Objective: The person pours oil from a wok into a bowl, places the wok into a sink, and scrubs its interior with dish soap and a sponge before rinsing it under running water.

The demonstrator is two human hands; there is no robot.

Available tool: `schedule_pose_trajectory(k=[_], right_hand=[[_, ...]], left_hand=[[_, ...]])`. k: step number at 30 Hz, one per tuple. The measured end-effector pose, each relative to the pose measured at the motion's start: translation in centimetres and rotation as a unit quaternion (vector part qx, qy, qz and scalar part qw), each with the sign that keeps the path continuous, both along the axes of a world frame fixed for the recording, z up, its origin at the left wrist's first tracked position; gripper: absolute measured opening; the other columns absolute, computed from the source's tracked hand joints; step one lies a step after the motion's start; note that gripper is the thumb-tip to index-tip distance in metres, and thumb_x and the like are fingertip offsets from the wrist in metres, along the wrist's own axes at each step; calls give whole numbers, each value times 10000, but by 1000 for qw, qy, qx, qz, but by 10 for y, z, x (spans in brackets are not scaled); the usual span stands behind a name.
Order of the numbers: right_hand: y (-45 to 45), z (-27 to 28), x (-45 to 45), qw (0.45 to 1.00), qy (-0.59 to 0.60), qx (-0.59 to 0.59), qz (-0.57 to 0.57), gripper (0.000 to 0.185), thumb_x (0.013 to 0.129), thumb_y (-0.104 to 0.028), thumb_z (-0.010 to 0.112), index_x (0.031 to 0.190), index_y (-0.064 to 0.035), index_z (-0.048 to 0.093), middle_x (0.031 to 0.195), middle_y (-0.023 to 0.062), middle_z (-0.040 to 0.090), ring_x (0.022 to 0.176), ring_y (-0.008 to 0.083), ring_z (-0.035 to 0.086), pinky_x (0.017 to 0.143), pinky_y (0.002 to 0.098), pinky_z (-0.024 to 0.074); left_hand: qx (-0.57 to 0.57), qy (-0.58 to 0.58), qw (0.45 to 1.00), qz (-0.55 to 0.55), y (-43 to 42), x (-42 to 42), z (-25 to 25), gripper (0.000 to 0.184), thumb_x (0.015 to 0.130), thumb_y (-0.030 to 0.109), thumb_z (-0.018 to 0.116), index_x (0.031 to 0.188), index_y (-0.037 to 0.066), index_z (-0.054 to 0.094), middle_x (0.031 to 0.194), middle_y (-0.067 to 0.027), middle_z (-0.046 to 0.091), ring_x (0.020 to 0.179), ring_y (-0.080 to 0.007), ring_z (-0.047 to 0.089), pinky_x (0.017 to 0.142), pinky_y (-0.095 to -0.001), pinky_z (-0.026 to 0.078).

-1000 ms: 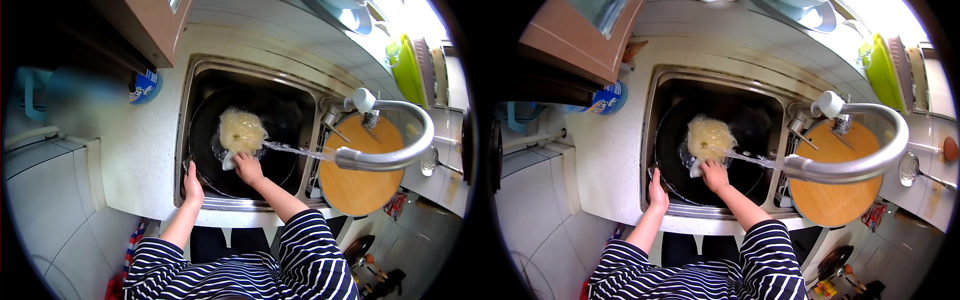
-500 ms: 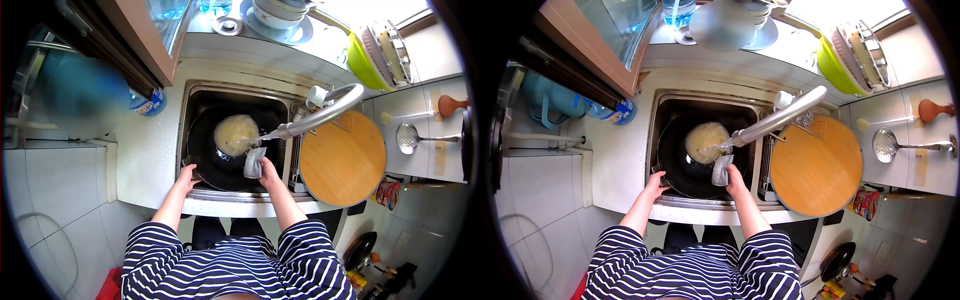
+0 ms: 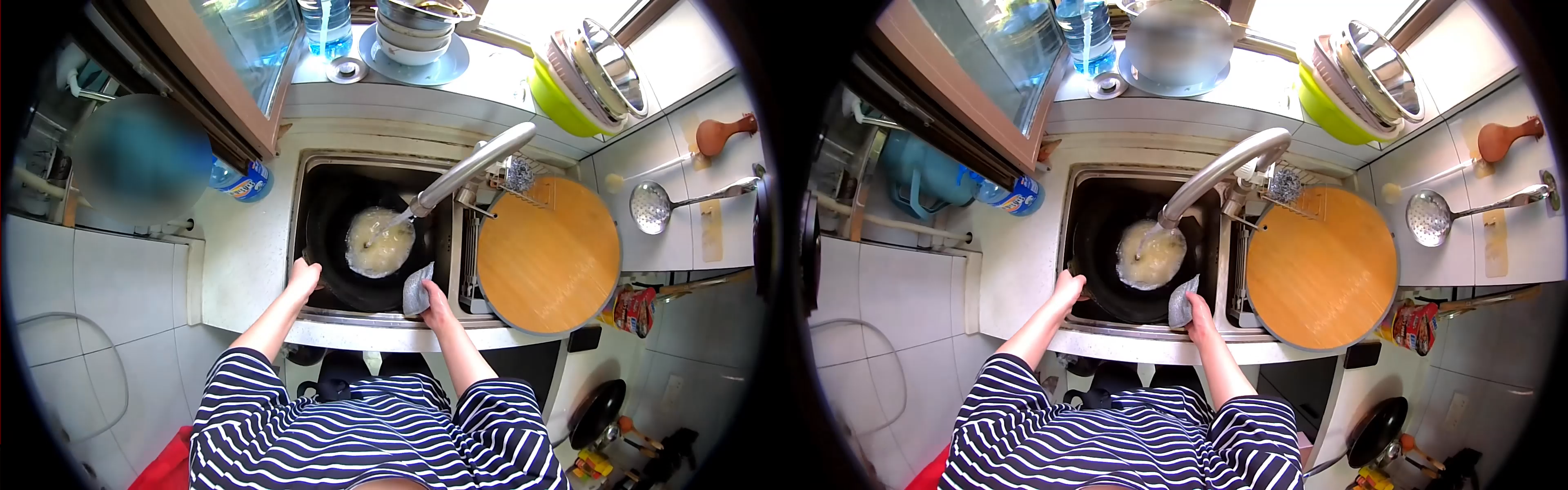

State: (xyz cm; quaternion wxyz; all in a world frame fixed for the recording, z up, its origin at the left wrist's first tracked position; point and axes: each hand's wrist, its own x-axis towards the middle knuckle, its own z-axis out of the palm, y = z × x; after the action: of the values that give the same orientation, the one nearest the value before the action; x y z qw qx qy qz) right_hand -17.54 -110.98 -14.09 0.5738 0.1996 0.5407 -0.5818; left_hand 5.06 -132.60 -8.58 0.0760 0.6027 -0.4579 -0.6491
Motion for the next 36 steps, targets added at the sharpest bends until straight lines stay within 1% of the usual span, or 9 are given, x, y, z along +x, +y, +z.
schedule_pose_trajectory(k=[6, 9, 10, 13, 17, 22, 24, 28, 36], right_hand=[[2, -30, 0, 982, 154, 91, 63, 264, 819, -109, 489, 1059, -14, 546, 966, 118, 600, 892, 253, 580, 759, 420, 473], [3, -119, 3, 948, 236, 171, 125, 307, 801, -53, 432, 1081, 3, 547, 979, 144, 596, 878, 278, 576, 740, 416, 468], [-2, -126, 4, 942, 219, 207, 150, 369, 786, -17, 381, 1115, 14, 544, 1006, 162, 597, 885, 304, 575, 757, 423, 465], [-24, -115, 9, 923, 131, 309, 187, 404, 795, -18, 354, 1156, 10, 534, 1046, 167, 593, 911, 325, 576, 776, 463, 461], [-37, -90, 6, 968, -56, 209, 126, 423, 814, -113, 567, 1217, -7, 502, 1129, 192, 576, 990, 347, 573, 810, 491, 455], [-52, -85, 8, 909, 20, 343, 234, 437, 763, -190, 725, 1124, 14, 585, 1071, 169, 627, 955, 320, 603, 810, 477, 465], [-45, -157, 25, 884, 96, 325, 321, 333, 748, -144, 727, 1022, 23, 640, 1020, 152, 657, 903, 297, 617, 782, 454, 473], [-54, -127, 45, 914, 131, 316, 218, 253, 709, -54, 699, 929, 59, 649, 931, 145, 665, 813, 257, 617, 682, 429, 484], [-83, -75, 75, 916, 115, 209, 323, 243, 720, -75, 717, 884, 87, 640, 925, 138, 663, 774, 219, 610, 634, 399, 475]], left_hand=[[-50, -93, 993, -56, -21, -9, 33, 352, 767, 43, 442, 1080, -36, 583, 937, -171, 653, 814, -273, 663, 646, -367, 560], [-74, -194, 965, -160, -31, -19, 62, 349, 749, 56, 439, 1039, -61, 594, 816, -181, 660, 684, -263, 670, 609, -354, 559], [-71, -190, 967, -152, -33, -17, 57, 316, 741, 70, 430, 954, -80, 608, 695, -159, 649, 545, -254, 644, 554, -343, 546], [-62, -187, 970, -146, -30, -21, 66, 280, 744, 82, 437, 889, -82, 612, 664, -138, 645, 502, -241, 626, 524, -342, 531], [-138, -197, 956, -167, -28, -11, 46, 270, 743, 112, 469, 862, -93, 600, 620, -147, 619, 461, -225, 603, 512, -347, 507], [-193, -227, 941, -162, -19, -14, 48, 340, 747, 180, 500, 945, -76, 605, 937, -290, 623, 950, -425, 591, 850, -441, 453], [-243, -257, 915, -192, -12, -30, 75, 347, 751, 180, 493, 966, -72, 599, 928, -294, 622, 929, -427, 595, 840, -448, 457], [-298, -293, 881, -220, 2, -48, 125, 359, 753, 173, 469, 1002, -60, 580, 883, -307, 611, 877, -448, 588, 814, -464, 463], [-398, -306, 841, -201, 37, -58, 198, 485, 763, 112, 447, 1210, -68, 510, 719, -266, 611, 702, -406, 617, 708, -440, 493]])
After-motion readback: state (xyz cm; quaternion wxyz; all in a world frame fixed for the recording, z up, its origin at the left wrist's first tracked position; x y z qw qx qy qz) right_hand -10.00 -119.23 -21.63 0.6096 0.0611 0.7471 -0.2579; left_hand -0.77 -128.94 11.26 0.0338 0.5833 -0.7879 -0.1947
